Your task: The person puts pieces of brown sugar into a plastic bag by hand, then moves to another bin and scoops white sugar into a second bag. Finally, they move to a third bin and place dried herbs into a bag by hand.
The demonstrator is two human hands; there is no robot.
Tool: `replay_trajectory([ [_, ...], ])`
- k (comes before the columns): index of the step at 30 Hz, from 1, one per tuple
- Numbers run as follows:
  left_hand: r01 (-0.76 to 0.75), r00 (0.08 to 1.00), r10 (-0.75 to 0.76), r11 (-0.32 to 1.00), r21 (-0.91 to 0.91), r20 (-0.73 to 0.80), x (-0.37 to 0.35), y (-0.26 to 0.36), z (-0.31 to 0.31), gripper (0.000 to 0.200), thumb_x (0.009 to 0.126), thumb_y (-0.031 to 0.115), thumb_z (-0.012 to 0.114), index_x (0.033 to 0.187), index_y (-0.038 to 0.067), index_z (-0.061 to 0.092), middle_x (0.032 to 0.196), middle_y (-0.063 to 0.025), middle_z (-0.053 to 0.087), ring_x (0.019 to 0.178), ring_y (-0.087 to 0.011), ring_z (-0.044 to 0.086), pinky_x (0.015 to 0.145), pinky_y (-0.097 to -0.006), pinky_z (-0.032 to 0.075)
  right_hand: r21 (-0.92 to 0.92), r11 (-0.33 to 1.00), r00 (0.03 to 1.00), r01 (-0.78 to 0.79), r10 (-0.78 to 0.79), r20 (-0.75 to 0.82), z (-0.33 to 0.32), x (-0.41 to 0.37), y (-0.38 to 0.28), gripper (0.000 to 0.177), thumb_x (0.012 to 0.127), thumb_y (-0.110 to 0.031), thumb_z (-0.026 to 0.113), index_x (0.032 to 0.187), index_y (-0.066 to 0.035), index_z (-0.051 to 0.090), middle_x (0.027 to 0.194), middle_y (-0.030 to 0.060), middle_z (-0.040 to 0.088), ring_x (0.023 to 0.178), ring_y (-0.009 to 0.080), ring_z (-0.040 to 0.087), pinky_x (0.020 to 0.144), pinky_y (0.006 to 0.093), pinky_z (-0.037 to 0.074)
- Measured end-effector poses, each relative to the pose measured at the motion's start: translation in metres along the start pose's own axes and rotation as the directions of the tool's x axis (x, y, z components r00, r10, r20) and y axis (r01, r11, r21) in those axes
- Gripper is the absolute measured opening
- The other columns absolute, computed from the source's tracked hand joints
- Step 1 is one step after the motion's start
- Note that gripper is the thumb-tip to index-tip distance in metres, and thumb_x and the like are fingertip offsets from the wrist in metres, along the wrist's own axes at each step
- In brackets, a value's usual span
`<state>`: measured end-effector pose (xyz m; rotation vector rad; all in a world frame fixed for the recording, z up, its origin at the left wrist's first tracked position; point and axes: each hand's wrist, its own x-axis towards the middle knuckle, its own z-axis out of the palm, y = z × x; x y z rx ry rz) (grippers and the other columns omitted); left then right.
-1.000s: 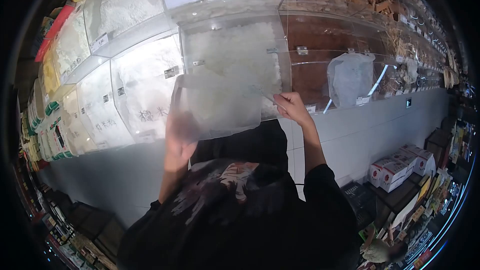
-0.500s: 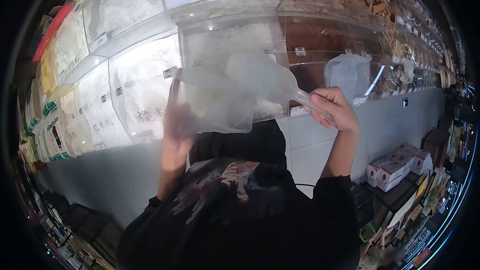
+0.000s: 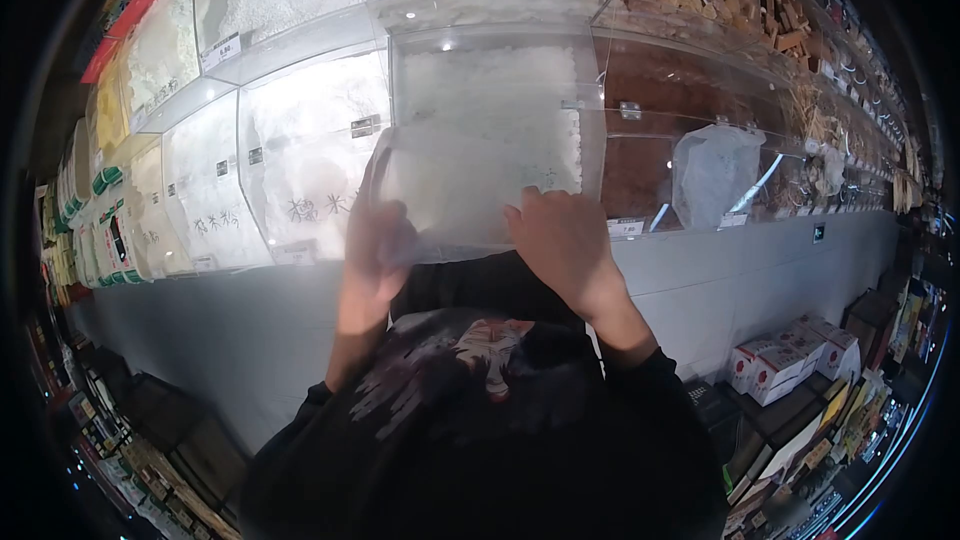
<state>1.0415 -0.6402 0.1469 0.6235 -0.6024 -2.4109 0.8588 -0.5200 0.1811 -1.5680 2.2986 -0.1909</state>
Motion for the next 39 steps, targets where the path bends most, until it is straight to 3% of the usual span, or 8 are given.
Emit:
replay_trajectory([
  [7, -0.385, 0.922, 0.332, 0.742, 0.549, 0.197, -0.007, 0.010, 0.016, 0.075, 0.082, 0.000, 0.054, 0.151, -0.001, 0.024, 0.140, -0.0179, 0.046, 0.130, -0.0235, 0.046, 0.097, -0.0298, 0.048, 0.642, 0.691, 0.943, -0.332, 0.266, 0.202, -0.090, -0.045, 0.092, 0.033, 0.098, -0.026, 0.058, 0.085, 0.004, 0.066, 0.055, 0.0023, 0.054, 0.040, 0.0077, 0.045, 0.039, 0.0226, 0.033],
  [17, -0.033, 0.997, 0.033, 0.999, 0.009, -0.071, -0.002, 0.005, 0.003, 0.072, 0.085, -0.006, 0.047, 0.152, 0.003, 0.023, 0.129, -0.0149, 0.053, 0.054, -0.0045, 0.050, 0.038, -0.0171, 0.035, 0.430, 0.795, 0.904, -0.428, 0.375, 0.206, 0.065, 0.019, 0.112, 0.032, 0.093, -0.025, 0.057, 0.095, 0.006, 0.063, 0.070, 0.0121, 0.066, 0.059, 0.0242, 0.066, 0.057, 0.0376, 0.051],
  [19, -0.033, 0.996, 0.035, 0.999, 0.027, -0.079, -0.005, 0.000, 0.000, 0.074, 0.085, -0.006, 0.047, 0.153, 0.004, 0.021, 0.123, -0.0134, 0.056, 0.050, -0.0036, 0.047, 0.037, -0.0173, 0.033, 0.289, 0.931, 0.965, -0.222, 0.251, -0.068, 0.103, 0.020, 0.095, 0.041, 0.091, -0.026, 0.060, 0.119, 0.003, 0.058, 0.107, 0.0204, 0.067, 0.103, 0.0343, 0.065, 0.090, 0.0431, 0.050],
  [24, 0.005, 0.999, -0.001, 0.998, 0.068, -0.051, -0.009, -0.008, 0.017, 0.078, 0.085, -0.006, 0.050, 0.155, 0.005, 0.016, 0.087, -0.0042, 0.061, 0.050, -0.0030, 0.046, 0.042, -0.0175, 0.032, 0.155, 0.830, 0.779, 0.536, -0.415, -0.471, 0.147, 0.047, 0.053, 0.059, 0.083, -0.024, 0.068, 0.137, -0.006, 0.049, 0.135, 0.0194, 0.053, 0.118, 0.0349, 0.057, 0.099, 0.0434, 0.043],
  [28, 0.090, 0.984, -0.148, 0.887, 0.454, 0.095, 0.000, -0.042, 0.012, 0.076, 0.088, -0.004, 0.052, 0.155, 0.007, 0.018, 0.068, 0.0016, 0.055, 0.058, -0.0031, 0.050, 0.049, -0.0181, 0.035, 0.729, 0.485, 0.868, 0.484, -0.369, -0.332, 0.145, 0.070, -0.001, 0.070, 0.091, -0.036, 0.060, 0.150, -0.010, 0.033, 0.149, 0.0174, 0.040, 0.136, 0.0282, 0.040, 0.113, 0.0393, 0.029],
  [32, -0.150, 0.977, -0.086, 0.378, 0.914, 0.196, 0.003, -0.042, 0.011, 0.069, 0.090, -0.004, 0.051, 0.153, 0.006, 0.027, 0.069, 0.0004, 0.053, 0.065, -0.0052, 0.054, 0.056, -0.0205, 0.041, 0.939, 0.309, 0.971, 0.152, -0.224, -0.083, 0.156, 0.073, -0.015, 0.075, 0.095, -0.045, 0.053, 0.154, -0.010, 0.023, 0.150, 0.0153, 0.038, 0.137, 0.0268, 0.036, 0.115, 0.0388, 0.025],
  [37, -0.170, 0.977, 0.214, 0.700, 0.693, 0.023, -0.015, -0.018, -0.003, 0.052, 0.093, 0.013, 0.055, 0.142, -0.001, 0.042, 0.077, -0.0042, 0.058, 0.060, -0.0097, 0.054, 0.053, -0.0208, 0.042, 0.954, -0.238, 0.941, -0.181, 0.240, 0.238, 0.169, 0.122, -0.021, 0.084, 0.098, -0.060, 0.039, 0.157, -0.010, 0.005, 0.144, 0.0100, 0.040, 0.128, 0.0212, 0.042, 0.109, 0.0377, 0.032],
  [39, -0.175, 0.948, 0.293, 0.804, 0.569, -0.123, -0.013, -0.018, -0.043, 0.049, 0.097, 0.024, 0.049, 0.139, -0.001, 0.045, 0.081, -0.0038, 0.057, 0.060, -0.0100, 0.052, 0.053, -0.0206, 0.041, 0.894, -0.429, 0.872, -0.130, 0.379, 0.309, 0.151, 0.117, -0.023, 0.065, 0.097, -0.055, 0.048, 0.138, -0.010, 0.027, 0.121, 0.0053, 0.047, 0.106, 0.0162, 0.048, 0.094, 0.0349, 0.039],
])
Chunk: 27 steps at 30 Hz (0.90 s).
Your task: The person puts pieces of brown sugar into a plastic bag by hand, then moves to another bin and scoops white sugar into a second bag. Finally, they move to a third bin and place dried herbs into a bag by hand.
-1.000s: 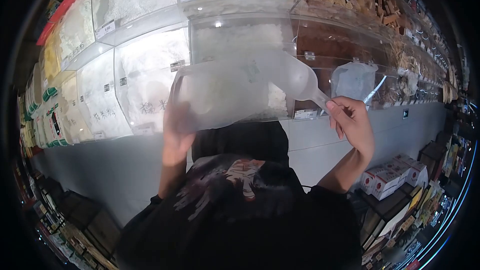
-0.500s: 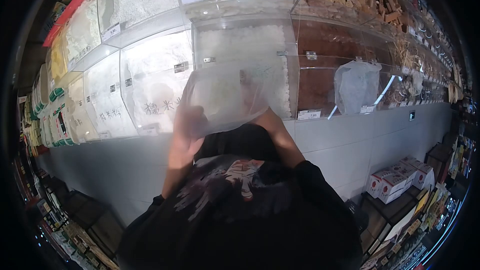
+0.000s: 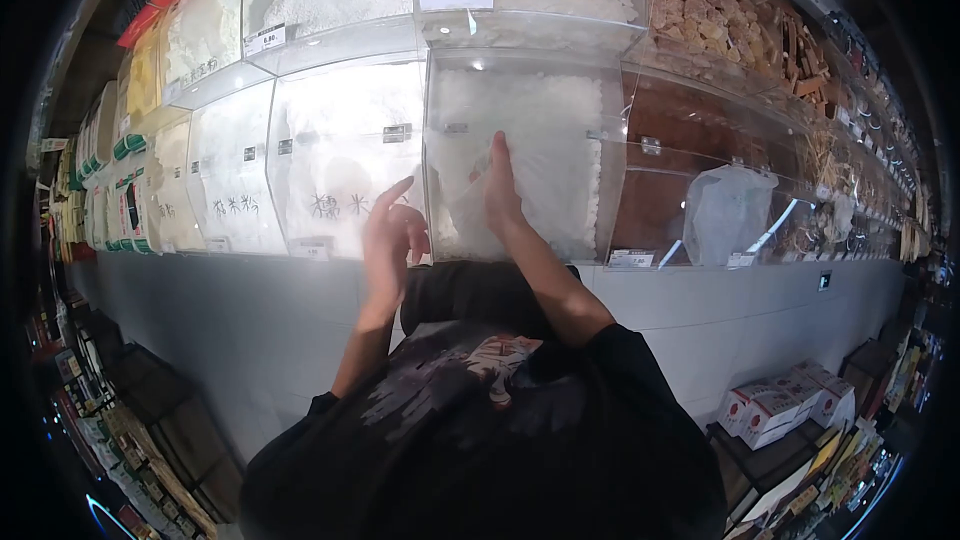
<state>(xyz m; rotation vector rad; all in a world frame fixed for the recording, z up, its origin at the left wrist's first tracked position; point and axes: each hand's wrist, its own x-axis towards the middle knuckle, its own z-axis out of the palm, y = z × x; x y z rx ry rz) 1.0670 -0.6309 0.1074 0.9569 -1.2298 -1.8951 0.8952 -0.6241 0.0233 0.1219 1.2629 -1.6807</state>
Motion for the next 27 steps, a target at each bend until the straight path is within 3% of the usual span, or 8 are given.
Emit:
replay_trajectory([
  [2, 0.084, 0.987, -0.089, 0.996, -0.038, -0.133, 0.002, 0.001, -0.019, 0.048, 0.099, 0.032, 0.045, 0.135, 0.000, 0.049, 0.085, -0.0028, 0.056, 0.059, -0.0094, 0.049, 0.053, -0.0206, 0.040, 0.115, 0.992, 0.991, -0.044, 0.058, -0.122, 0.015, -0.020, -0.032, 0.039, 0.096, -0.050, 0.054, 0.101, -0.012, 0.056, 0.088, 0.0004, 0.055, 0.077, 0.0123, 0.051, 0.076, 0.0324, 0.043],
  [3, 0.134, 0.988, -0.138, 0.989, -0.063, -0.075, 0.002, -0.003, -0.036, 0.051, 0.099, 0.032, 0.047, 0.139, 0.000, 0.044, 0.099, -0.0056, 0.057, 0.075, -0.0126, 0.057, 0.061, -0.0234, 0.045, 0.127, 0.990, 0.993, -0.053, 0.066, -0.100, 0.027, -0.034, -0.053, 0.034, 0.095, -0.044, 0.058, 0.076, -0.017, 0.047, 0.064, -0.0045, 0.044, 0.053, 0.0098, 0.039, 0.056, 0.0298, 0.037],
  [6, 0.053, 0.995, -0.034, 0.980, 0.192, -0.098, 0.006, -0.010, -0.033, 0.059, 0.098, 0.032, 0.052, 0.146, 0.003, 0.034, 0.118, -0.0103, 0.054, 0.103, -0.0180, 0.057, 0.080, -0.0298, 0.050, 0.144, 0.982, 0.988, -0.125, 0.109, 0.110, 0.049, -0.053, -0.084, 0.033, 0.095, -0.039, 0.059, 0.073, -0.016, 0.048, 0.059, -0.0039, 0.042, 0.048, 0.0108, 0.035, 0.048, 0.0294, 0.030],
  [7, 0.025, 0.999, -0.020, 0.991, 0.133, -0.039, 0.012, -0.015, -0.035, 0.069, 0.096, 0.032, 0.058, 0.149, 0.003, 0.025, 0.133, -0.0130, 0.045, 0.125, -0.0225, 0.047, 0.097, -0.0358, 0.046, 0.116, 0.981, 0.974, -0.155, 0.132, 0.185, 0.060, -0.057, -0.091, 0.032, 0.095, -0.038, 0.059, 0.074, -0.016, 0.048, 0.060, -0.0035, 0.043, 0.048, 0.0107, 0.035, 0.048, 0.0291, 0.030],
  [11, -0.053, 0.998, 0.042, 0.957, -0.285, -0.044, 0.033, -0.002, -0.033, 0.072, 0.088, 0.012, 0.069, 0.148, 0.005, 0.029, 0.135, -0.0149, 0.046, 0.126, -0.0241, 0.047, 0.102, -0.0378, 0.043, -0.049, 0.980, 0.882, -0.191, 0.194, 0.430, 0.130, -0.066, -0.098, 0.029, 0.094, -0.037, 0.061, 0.078, -0.014, 0.053, 0.066, -0.0004, 0.049, 0.051, 0.0112, 0.040, 0.048, 0.0287, 0.032],
  [16, -0.073, 0.960, -0.008, 0.957, -0.281, -0.279, 0.092, 0.020, -0.089, 0.064, 0.089, 0.014, 0.070, 0.141, 0.000, 0.035, 0.131, -0.0143, 0.051, 0.119, -0.0226, 0.054, 0.098, -0.0359, 0.048, -0.117, 0.985, 0.798, -0.129, 0.173, 0.578, 0.212, -0.022, -0.080, 0.031, 0.093, -0.038, 0.059, 0.086, -0.009, 0.056, 0.075, 0.0036, 0.053, 0.059, 0.0136, 0.047, 0.053, 0.0295, 0.040],
  [21, -0.137, 0.941, 0.071, 0.974, -0.181, -0.331, 0.149, 0.015, -0.128, 0.050, 0.087, 0.012, 0.073, 0.130, 0.000, 0.049, 0.121, -0.0128, 0.059, 0.116, -0.0211, 0.056, 0.098, -0.0351, 0.047, -0.344, 0.937, 0.870, -0.055, 0.214, 0.443, 0.242, 0.044, -0.057, 0.043, 0.091, -0.040, 0.060, 0.107, 0.000, 0.059, 0.090, 0.0085, 0.060, 0.076, 0.0191, 0.058, 0.067, 0.0340, 0.050],
  [27, -0.128, 0.743, 0.511, 0.743, 0.657, -0.432, 0.149, 0.006, -0.135, 0.051, 0.087, 0.017, 0.069, 0.132, 0.003, 0.050, 0.135, -0.0197, 0.048, 0.129, -0.0311, 0.044, 0.109, -0.0430, 0.033, -0.630, 0.614, 0.856, 0.475, -0.155, 0.493, 0.183, 0.108, -0.052, 0.050, 0.083, -0.025, 0.070, 0.120, 0.005, 0.054, 0.111, 0.0173, 0.060, 0.097, 0.0284, 0.062, 0.079, 0.0396, 0.053],
])
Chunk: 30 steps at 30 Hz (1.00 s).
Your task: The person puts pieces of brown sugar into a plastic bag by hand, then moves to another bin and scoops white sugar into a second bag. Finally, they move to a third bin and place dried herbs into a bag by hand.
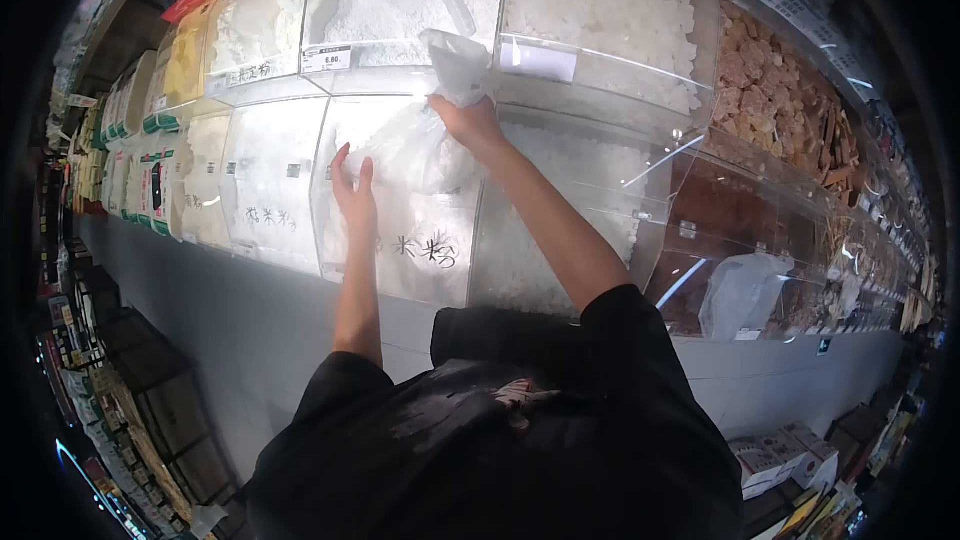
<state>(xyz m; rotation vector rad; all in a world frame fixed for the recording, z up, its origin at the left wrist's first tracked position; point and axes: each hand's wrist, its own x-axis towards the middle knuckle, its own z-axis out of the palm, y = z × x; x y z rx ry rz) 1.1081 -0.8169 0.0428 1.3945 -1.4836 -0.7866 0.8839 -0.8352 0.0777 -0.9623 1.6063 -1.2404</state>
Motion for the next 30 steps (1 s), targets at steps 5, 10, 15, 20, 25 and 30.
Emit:
replay_trajectory([
  [5, -0.543, 0.838, 0.478, 0.686, 0.484, 0.263, -0.011, 0.035, 0.028, 0.054, 0.084, 0.030, 0.064, 0.128, 0.001, 0.053, 0.129, -0.0256, 0.047, 0.127, -0.0406, 0.040, 0.113, -0.0538, 0.022, -0.679, 0.685, 0.913, 0.265, -0.404, -0.051, 0.020, -0.007, 0.023, 0.048, 0.066, -0.003, 0.074, 0.110, 0.004, 0.058, 0.108, 0.0194, 0.060, 0.101, 0.0353, 0.061, 0.079, 0.0460, 0.054],
  [10, -0.549, 0.832, 0.497, 0.673, 0.496, 0.245, -0.008, -0.005, 0.069, 0.045, 0.090, 0.032, 0.054, 0.105, -0.011, 0.054, 0.106, -0.0296, 0.049, 0.104, -0.0432, 0.047, 0.102, -0.0567, 0.031, -0.888, 0.214, 0.864, 0.407, -0.406, 0.298, 0.034, -0.003, 0.010, 0.028, 0.069, -0.009, 0.070, 0.096, -0.002, 0.067, 0.094, 0.0128, 0.064, 0.097, 0.0278, 0.060, 0.080, 0.0392, 0.049],
  [15, -0.338, 0.902, 0.393, 0.900, 0.275, -0.178, -0.002, 0.022, 0.083, 0.049, 0.093, 0.030, 0.051, 0.121, -0.010, 0.051, 0.132, -0.0316, 0.042, 0.123, -0.0447, 0.041, 0.110, -0.0545, 0.023, -0.925, -0.141, 0.862, 0.352, -0.336, 0.379, 0.033, -0.005, 0.015, 0.026, 0.080, -0.020, 0.062, 0.098, -0.003, 0.069, 0.094, 0.0122, 0.066, 0.100, 0.0258, 0.058, 0.084, 0.0376, 0.044],
  [20, -0.496, 0.867, 0.424, 0.781, 0.380, 0.261, -0.006, 0.052, 0.088, 0.041, 0.096, 0.025, 0.048, 0.130, 0.006, 0.060, 0.140, -0.0239, 0.047, 0.136, -0.0373, 0.037, 0.115, -0.0506, 0.019, -0.725, 0.385, 0.780, 0.571, -0.531, 0.333, -0.008, -0.029, 0.032, 0.035, 0.087, -0.022, 0.059, 0.112, 0.002, 0.063, 0.116, 0.0184, 0.061, 0.106, 0.0321, 0.057, 0.095, 0.0408, 0.042],
  [25, -0.456, 0.890, 0.391, 0.778, 0.432, 0.235, 0.008, 0.036, 0.093, 0.036, 0.094, 0.026, 0.049, 0.119, 0.007, 0.067, 0.129, -0.0201, 0.057, 0.124, -0.0343, 0.049, 0.109, -0.0462, 0.028, -0.536, 0.745, 0.791, 0.396, -0.573, -0.212, -0.121, -0.119, 0.015, 0.037, 0.089, -0.012, 0.059, 0.122, 0.002, 0.051, 0.127, 0.0230, 0.052, 0.122, 0.0411, 0.049, 0.103, 0.0446, 0.040],
  [30, -0.411, 0.911, 0.345, 0.785, 0.464, 0.224, 0.019, 0.034, 0.102, 0.037, 0.092, 0.027, 0.053, 0.121, 0.006, 0.064, 0.130, -0.0203, 0.055, 0.123, -0.0350, 0.048, 0.107, -0.0466, 0.029, -0.203, 0.979, 0.663, -0.023, -0.137, -0.736, -0.255, -0.117, 0.079, 0.062, 0.096, -0.049, 0.043, 0.129, 0.003, 0.050, 0.121, 0.0190, 0.058, 0.116, 0.0324, 0.052, 0.106, 0.0404, 0.035],
])
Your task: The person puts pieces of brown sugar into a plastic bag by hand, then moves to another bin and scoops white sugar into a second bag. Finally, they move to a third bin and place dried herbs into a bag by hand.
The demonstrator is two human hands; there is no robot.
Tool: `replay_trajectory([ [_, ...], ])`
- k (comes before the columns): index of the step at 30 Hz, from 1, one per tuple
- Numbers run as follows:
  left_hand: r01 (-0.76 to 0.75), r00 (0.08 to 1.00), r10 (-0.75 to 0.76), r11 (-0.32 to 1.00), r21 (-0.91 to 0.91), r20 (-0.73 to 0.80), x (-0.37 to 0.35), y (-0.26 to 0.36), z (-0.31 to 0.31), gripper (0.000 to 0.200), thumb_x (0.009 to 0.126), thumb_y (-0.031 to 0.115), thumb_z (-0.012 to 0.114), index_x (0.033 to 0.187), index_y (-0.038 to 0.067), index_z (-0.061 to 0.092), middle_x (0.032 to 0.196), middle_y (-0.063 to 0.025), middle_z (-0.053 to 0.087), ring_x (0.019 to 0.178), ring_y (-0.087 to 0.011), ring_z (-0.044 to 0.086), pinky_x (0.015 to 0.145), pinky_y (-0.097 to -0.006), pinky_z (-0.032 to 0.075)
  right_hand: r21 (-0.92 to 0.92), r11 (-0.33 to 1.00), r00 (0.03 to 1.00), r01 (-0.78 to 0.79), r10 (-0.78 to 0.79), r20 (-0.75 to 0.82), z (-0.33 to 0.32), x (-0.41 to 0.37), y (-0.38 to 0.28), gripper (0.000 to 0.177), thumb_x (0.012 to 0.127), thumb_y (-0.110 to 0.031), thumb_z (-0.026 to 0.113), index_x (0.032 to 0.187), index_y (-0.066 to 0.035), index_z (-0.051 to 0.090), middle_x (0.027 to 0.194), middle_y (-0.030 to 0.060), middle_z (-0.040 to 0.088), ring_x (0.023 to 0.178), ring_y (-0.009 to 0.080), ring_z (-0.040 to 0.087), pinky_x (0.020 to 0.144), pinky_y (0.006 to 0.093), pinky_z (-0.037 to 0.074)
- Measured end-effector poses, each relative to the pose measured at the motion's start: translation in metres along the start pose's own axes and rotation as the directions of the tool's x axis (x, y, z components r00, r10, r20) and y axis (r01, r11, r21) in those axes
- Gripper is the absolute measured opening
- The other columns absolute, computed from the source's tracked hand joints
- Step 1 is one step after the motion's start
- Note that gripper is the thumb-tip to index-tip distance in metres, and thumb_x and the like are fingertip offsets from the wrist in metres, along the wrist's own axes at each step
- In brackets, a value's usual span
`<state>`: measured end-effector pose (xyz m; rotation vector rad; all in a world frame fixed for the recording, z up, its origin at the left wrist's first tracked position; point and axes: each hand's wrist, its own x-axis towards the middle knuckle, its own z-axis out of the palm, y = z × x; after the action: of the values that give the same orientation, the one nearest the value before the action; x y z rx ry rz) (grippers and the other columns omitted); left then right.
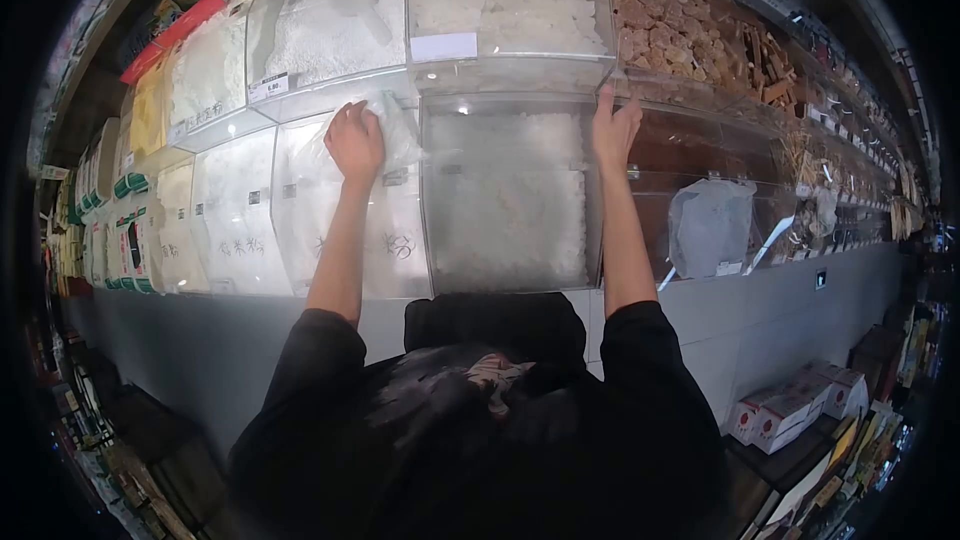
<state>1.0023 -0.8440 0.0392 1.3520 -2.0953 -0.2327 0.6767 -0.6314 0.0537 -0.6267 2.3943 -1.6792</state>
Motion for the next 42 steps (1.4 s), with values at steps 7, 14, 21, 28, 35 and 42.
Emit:
replay_trajectory([
  [7, -0.146, 0.965, 0.131, 0.988, -0.053, -0.226, -0.051, 0.061, -0.057, 0.051, 0.095, 0.032, 0.052, 0.135, 0.001, 0.048, 0.138, -0.0250, 0.043, 0.134, -0.0390, 0.037, 0.112, -0.0535, 0.025, 0.196, 0.900, 0.877, -0.390, 0.298, 0.378, -0.051, -0.006, 0.015, 0.081, 0.094, -0.074, 0.027, 0.127, -0.005, 0.054, 0.123, 0.0089, 0.058, 0.115, 0.0194, 0.050, 0.104, 0.0359, 0.033],
  [14, 0.714, 0.591, -0.065, -0.423, -0.558, 0.804, -0.137, 0.078, -0.128, 0.066, 0.102, 0.049, 0.030, 0.139, -0.005, 0.037, 0.122, -0.0250, 0.061, 0.110, -0.0340, 0.063, 0.098, -0.0455, 0.048, 0.540, 0.546, 0.747, -0.641, 0.280, 0.603, -0.137, -0.078, -0.021, 0.077, 0.099, -0.062, 0.035, 0.133, 0.006, 0.043, 0.140, 0.0192, 0.043, 0.123, 0.0350, 0.051, 0.101, 0.0390, 0.044],
  [21, 0.787, 0.547, -0.200, 0.452, -0.419, 0.813, -0.198, 0.068, -0.134, 0.059, 0.102, 0.031, 0.048, 0.144, -0.008, 0.035, 0.123, -0.0220, 0.061, 0.108, -0.0266, 0.062, 0.099, -0.0336, 0.046, 0.161, 0.823, 0.744, -0.545, 0.386, 0.545, -0.157, -0.159, 0.023, 0.068, 0.098, -0.047, 0.050, 0.142, 0.004, 0.040, 0.148, 0.0227, 0.036, 0.132, 0.0351, 0.045, 0.106, 0.0424, 0.039],
  [28, 0.217, 0.792, -0.166, 0.976, -0.016, 0.587, -0.270, 0.066, -0.072, 0.072, 0.094, 0.039, 0.058, 0.148, -0.001, 0.034, 0.152, -0.0320, 0.024, 0.146, -0.0420, 0.017, 0.118, -0.0500, 0.015, -0.293, 0.956, 0.878, 0.029, 0.116, 0.465, -0.133, -0.215, 0.071, 0.063, 0.092, -0.030, 0.065, 0.140, 0.004, 0.043, 0.155, 0.0286, 0.024, 0.145, 0.0385, 0.025, 0.117, 0.0433, 0.022],
  [35, -0.080, 0.823, 0.145, 0.987, -0.139, 0.549, -0.303, 0.171, -0.043, 0.064, 0.083, 0.032, 0.072, 0.136, 0.005, 0.049, 0.149, -0.0288, 0.031, 0.141, -0.0437, 0.025, 0.114, -0.0523, 0.023, -0.321, 0.947, 0.829, 0.020, 0.163, 0.535, -0.213, -0.257, 0.120, 0.064, 0.089, -0.033, 0.064, 0.136, 0.007, 0.045, 0.153, 0.0317, 0.024, 0.139, 0.0445, 0.033, 0.112, 0.0422, 0.032],
  [42, -0.092, 0.649, 0.449, 0.848, -0.522, 0.614, -0.361, 0.327, -0.001, 0.016, 0.081, 0.016, 0.076, 0.089, 0.004, 0.068, 0.126, -0.0213, 0.058, 0.114, -0.0370, 0.058, 0.095, -0.0414, 0.047, -0.428, 0.892, 0.909, -0.149, 0.293, 0.295, -0.356, -0.311, 0.229, 0.055, 0.088, -0.025, 0.064, 0.131, 0.006, 0.048, 0.133, 0.0300, 0.049, 0.118, 0.0394, 0.055, 0.097, 0.0434, 0.047],
])
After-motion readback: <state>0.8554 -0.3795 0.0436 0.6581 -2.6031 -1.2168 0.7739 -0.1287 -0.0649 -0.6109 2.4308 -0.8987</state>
